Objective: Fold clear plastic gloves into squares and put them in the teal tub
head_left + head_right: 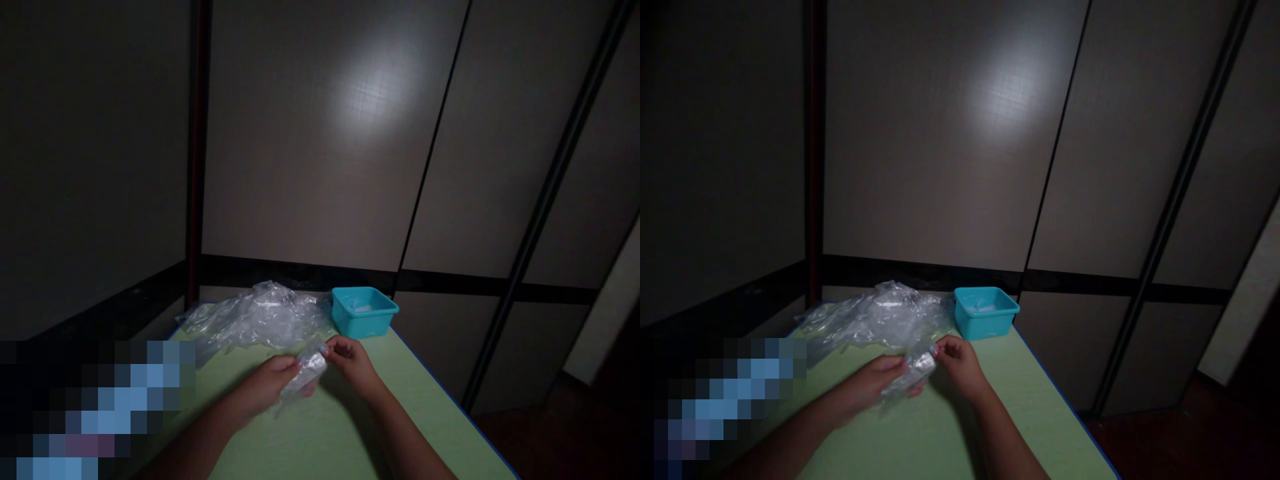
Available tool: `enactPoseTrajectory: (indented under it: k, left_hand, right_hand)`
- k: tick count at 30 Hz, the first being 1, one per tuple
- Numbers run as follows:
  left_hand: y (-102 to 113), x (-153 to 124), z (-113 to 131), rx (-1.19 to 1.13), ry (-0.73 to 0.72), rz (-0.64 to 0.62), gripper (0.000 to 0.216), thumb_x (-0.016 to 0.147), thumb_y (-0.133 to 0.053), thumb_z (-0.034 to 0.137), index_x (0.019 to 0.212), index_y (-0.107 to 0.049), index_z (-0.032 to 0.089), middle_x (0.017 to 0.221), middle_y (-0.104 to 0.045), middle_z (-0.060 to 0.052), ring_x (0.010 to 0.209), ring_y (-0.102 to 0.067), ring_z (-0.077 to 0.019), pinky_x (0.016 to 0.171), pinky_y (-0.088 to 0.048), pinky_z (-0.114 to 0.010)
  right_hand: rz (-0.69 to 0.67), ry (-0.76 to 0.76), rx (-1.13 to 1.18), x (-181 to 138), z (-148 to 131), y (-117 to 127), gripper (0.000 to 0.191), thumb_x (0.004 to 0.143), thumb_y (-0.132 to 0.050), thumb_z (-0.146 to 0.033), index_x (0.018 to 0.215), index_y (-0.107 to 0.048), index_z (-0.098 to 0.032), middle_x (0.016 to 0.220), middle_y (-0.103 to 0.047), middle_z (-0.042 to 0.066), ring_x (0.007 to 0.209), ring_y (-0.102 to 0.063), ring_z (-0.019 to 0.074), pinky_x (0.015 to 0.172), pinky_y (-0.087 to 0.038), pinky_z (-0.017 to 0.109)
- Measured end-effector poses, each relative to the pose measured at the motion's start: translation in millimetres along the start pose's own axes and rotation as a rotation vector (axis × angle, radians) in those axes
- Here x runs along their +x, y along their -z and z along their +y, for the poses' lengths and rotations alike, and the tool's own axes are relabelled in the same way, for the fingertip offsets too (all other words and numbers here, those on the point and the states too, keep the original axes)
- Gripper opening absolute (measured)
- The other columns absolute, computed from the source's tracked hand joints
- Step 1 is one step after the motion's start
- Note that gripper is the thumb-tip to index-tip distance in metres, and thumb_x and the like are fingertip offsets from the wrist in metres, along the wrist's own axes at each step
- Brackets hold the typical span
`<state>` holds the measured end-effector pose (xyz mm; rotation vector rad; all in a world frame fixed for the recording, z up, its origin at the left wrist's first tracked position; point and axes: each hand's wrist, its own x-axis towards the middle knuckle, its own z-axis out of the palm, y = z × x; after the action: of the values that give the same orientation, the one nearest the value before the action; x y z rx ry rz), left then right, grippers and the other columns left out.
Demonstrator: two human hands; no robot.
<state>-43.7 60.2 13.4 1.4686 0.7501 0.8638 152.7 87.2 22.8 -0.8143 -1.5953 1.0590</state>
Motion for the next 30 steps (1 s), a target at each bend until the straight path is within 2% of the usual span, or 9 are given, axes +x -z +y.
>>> enactPoseTrajectory:
  k: [3, 7, 11, 14, 16, 19, 22, 26, 30]
  left_hand:
    - [3, -2, 4, -0.187, 0.108, 0.028, 0.049, 0.071, -0.061, 0.054, 0.095, -0.061, 0.011, 0.086, -0.068, -0.01, 0.078, -0.065, -0.0231, 0.074, -0.048, -0.035]
    - [5, -5, 7, -0.204, 0.209, 0.118, 0.054, 0.064, -0.066, 0.054, 0.098, -0.057, 0.013, 0.086, -0.067, -0.009, 0.073, -0.065, -0.0233, 0.066, -0.05, -0.035]
    - [9, -1, -3, -0.064, 0.266, 0.196, 0.05, 0.062, -0.067, 0.047, 0.098, -0.055, 0.014, 0.082, -0.066, -0.007, 0.069, -0.064, -0.0196, 0.058, -0.049, -0.028]
    - [14, 2, -7, 0.237, 0.286, 0.203, 0.045, 0.073, -0.053, 0.049, 0.103, -0.053, 0.016, 0.069, -0.064, -0.003, 0.05, -0.061, -0.0167, 0.045, -0.041, -0.023]
    - [16, 2, -4, 0.545, 0.173, 0.253, 0.036, 0.08, -0.044, 0.048, 0.094, -0.057, 0.017, 0.061, -0.06, -0.001, 0.046, -0.057, -0.0151, 0.045, -0.037, -0.023]
    - [15, -3, 7, 0.908, -0.143, 0.356, 0.028, 0.084, -0.042, 0.04, 0.075, -0.059, 0.018, 0.069, -0.059, -0.002, 0.065, -0.057, -0.0165, 0.059, -0.04, -0.025]
    - [7, -9, 14, 1.004, -0.356, 0.227, 0.016, 0.082, -0.048, 0.031, 0.082, -0.059, 0.02, 0.085, -0.059, -0.004, 0.084, -0.053, -0.0181, 0.074, -0.039, -0.026]
    - [-7, -15, 11, 1.029, -0.439, -0.021, 0.016, 0.079, -0.056, 0.028, 0.093, -0.061, 0.023, 0.094, -0.057, -0.003, 0.091, -0.051, -0.0183, 0.08, -0.039, -0.026]
    - [-10, -15, 7, 1.047, -0.421, -0.082, 0.019, 0.081, -0.053, 0.028, 0.097, -0.062, 0.024, 0.095, -0.058, -0.003, 0.09, -0.051, -0.0178, 0.082, -0.039, -0.027]
  right_hand:
    - [0.065, -0.037, 0.038, 5, 6, 5, 0.029, 0.062, -0.071, -0.04, 0.062, -0.056, -0.016, 0.056, -0.051, -0.003, 0.054, -0.045, 0.0101, 0.054, -0.035, 0.023]
    - [0.137, -0.159, -0.006, 7, 13, 10, 0.035, 0.057, -0.071, -0.045, 0.06, -0.052, -0.016, 0.051, -0.048, -0.005, 0.048, -0.043, 0.0077, 0.049, -0.037, 0.022]
    - [0.129, -0.28, -0.063, 4, 17, 9, 0.038, 0.055, -0.069, -0.047, 0.061, -0.049, -0.016, 0.047, -0.049, -0.004, 0.039, -0.043, 0.0077, 0.038, -0.038, 0.022]
    - [0.119, -0.346, -0.111, 2, 19, 8, 0.035, 0.054, -0.07, -0.043, 0.061, -0.048, -0.017, 0.042, -0.048, -0.006, 0.034, -0.042, 0.0072, 0.033, -0.037, 0.02]
    - [0.105, -0.378, -0.139, 2, 20, 8, 0.033, 0.054, -0.069, -0.041, 0.06, -0.047, -0.017, 0.038, -0.047, -0.006, 0.03, -0.042, 0.0074, 0.031, -0.037, 0.02]
    - [0.089, -0.414, -0.174, 1, 22, 8, 0.028, 0.056, -0.067, -0.036, 0.059, -0.047, -0.017, 0.035, -0.047, -0.006, 0.029, -0.044, 0.0088, 0.03, -0.036, 0.019]
    - [0.089, -0.433, -0.204, 2, 24, 8, 0.025, 0.058, -0.065, -0.032, 0.059, -0.046, -0.017, 0.034, -0.047, -0.006, 0.028, -0.044, 0.0094, 0.029, -0.035, 0.018]
    - [0.092, -0.446, -0.233, 3, 25, 8, 0.022, 0.06, -0.065, -0.03, 0.059, -0.046, -0.017, 0.033, -0.046, -0.007, 0.028, -0.043, 0.0092, 0.028, -0.034, 0.018]
    - [0.095, -0.448, -0.254, 2, 26, 8, 0.021, 0.061, -0.064, -0.029, 0.059, -0.047, -0.017, 0.034, -0.046, -0.007, 0.029, -0.044, 0.0089, 0.029, -0.035, 0.018]
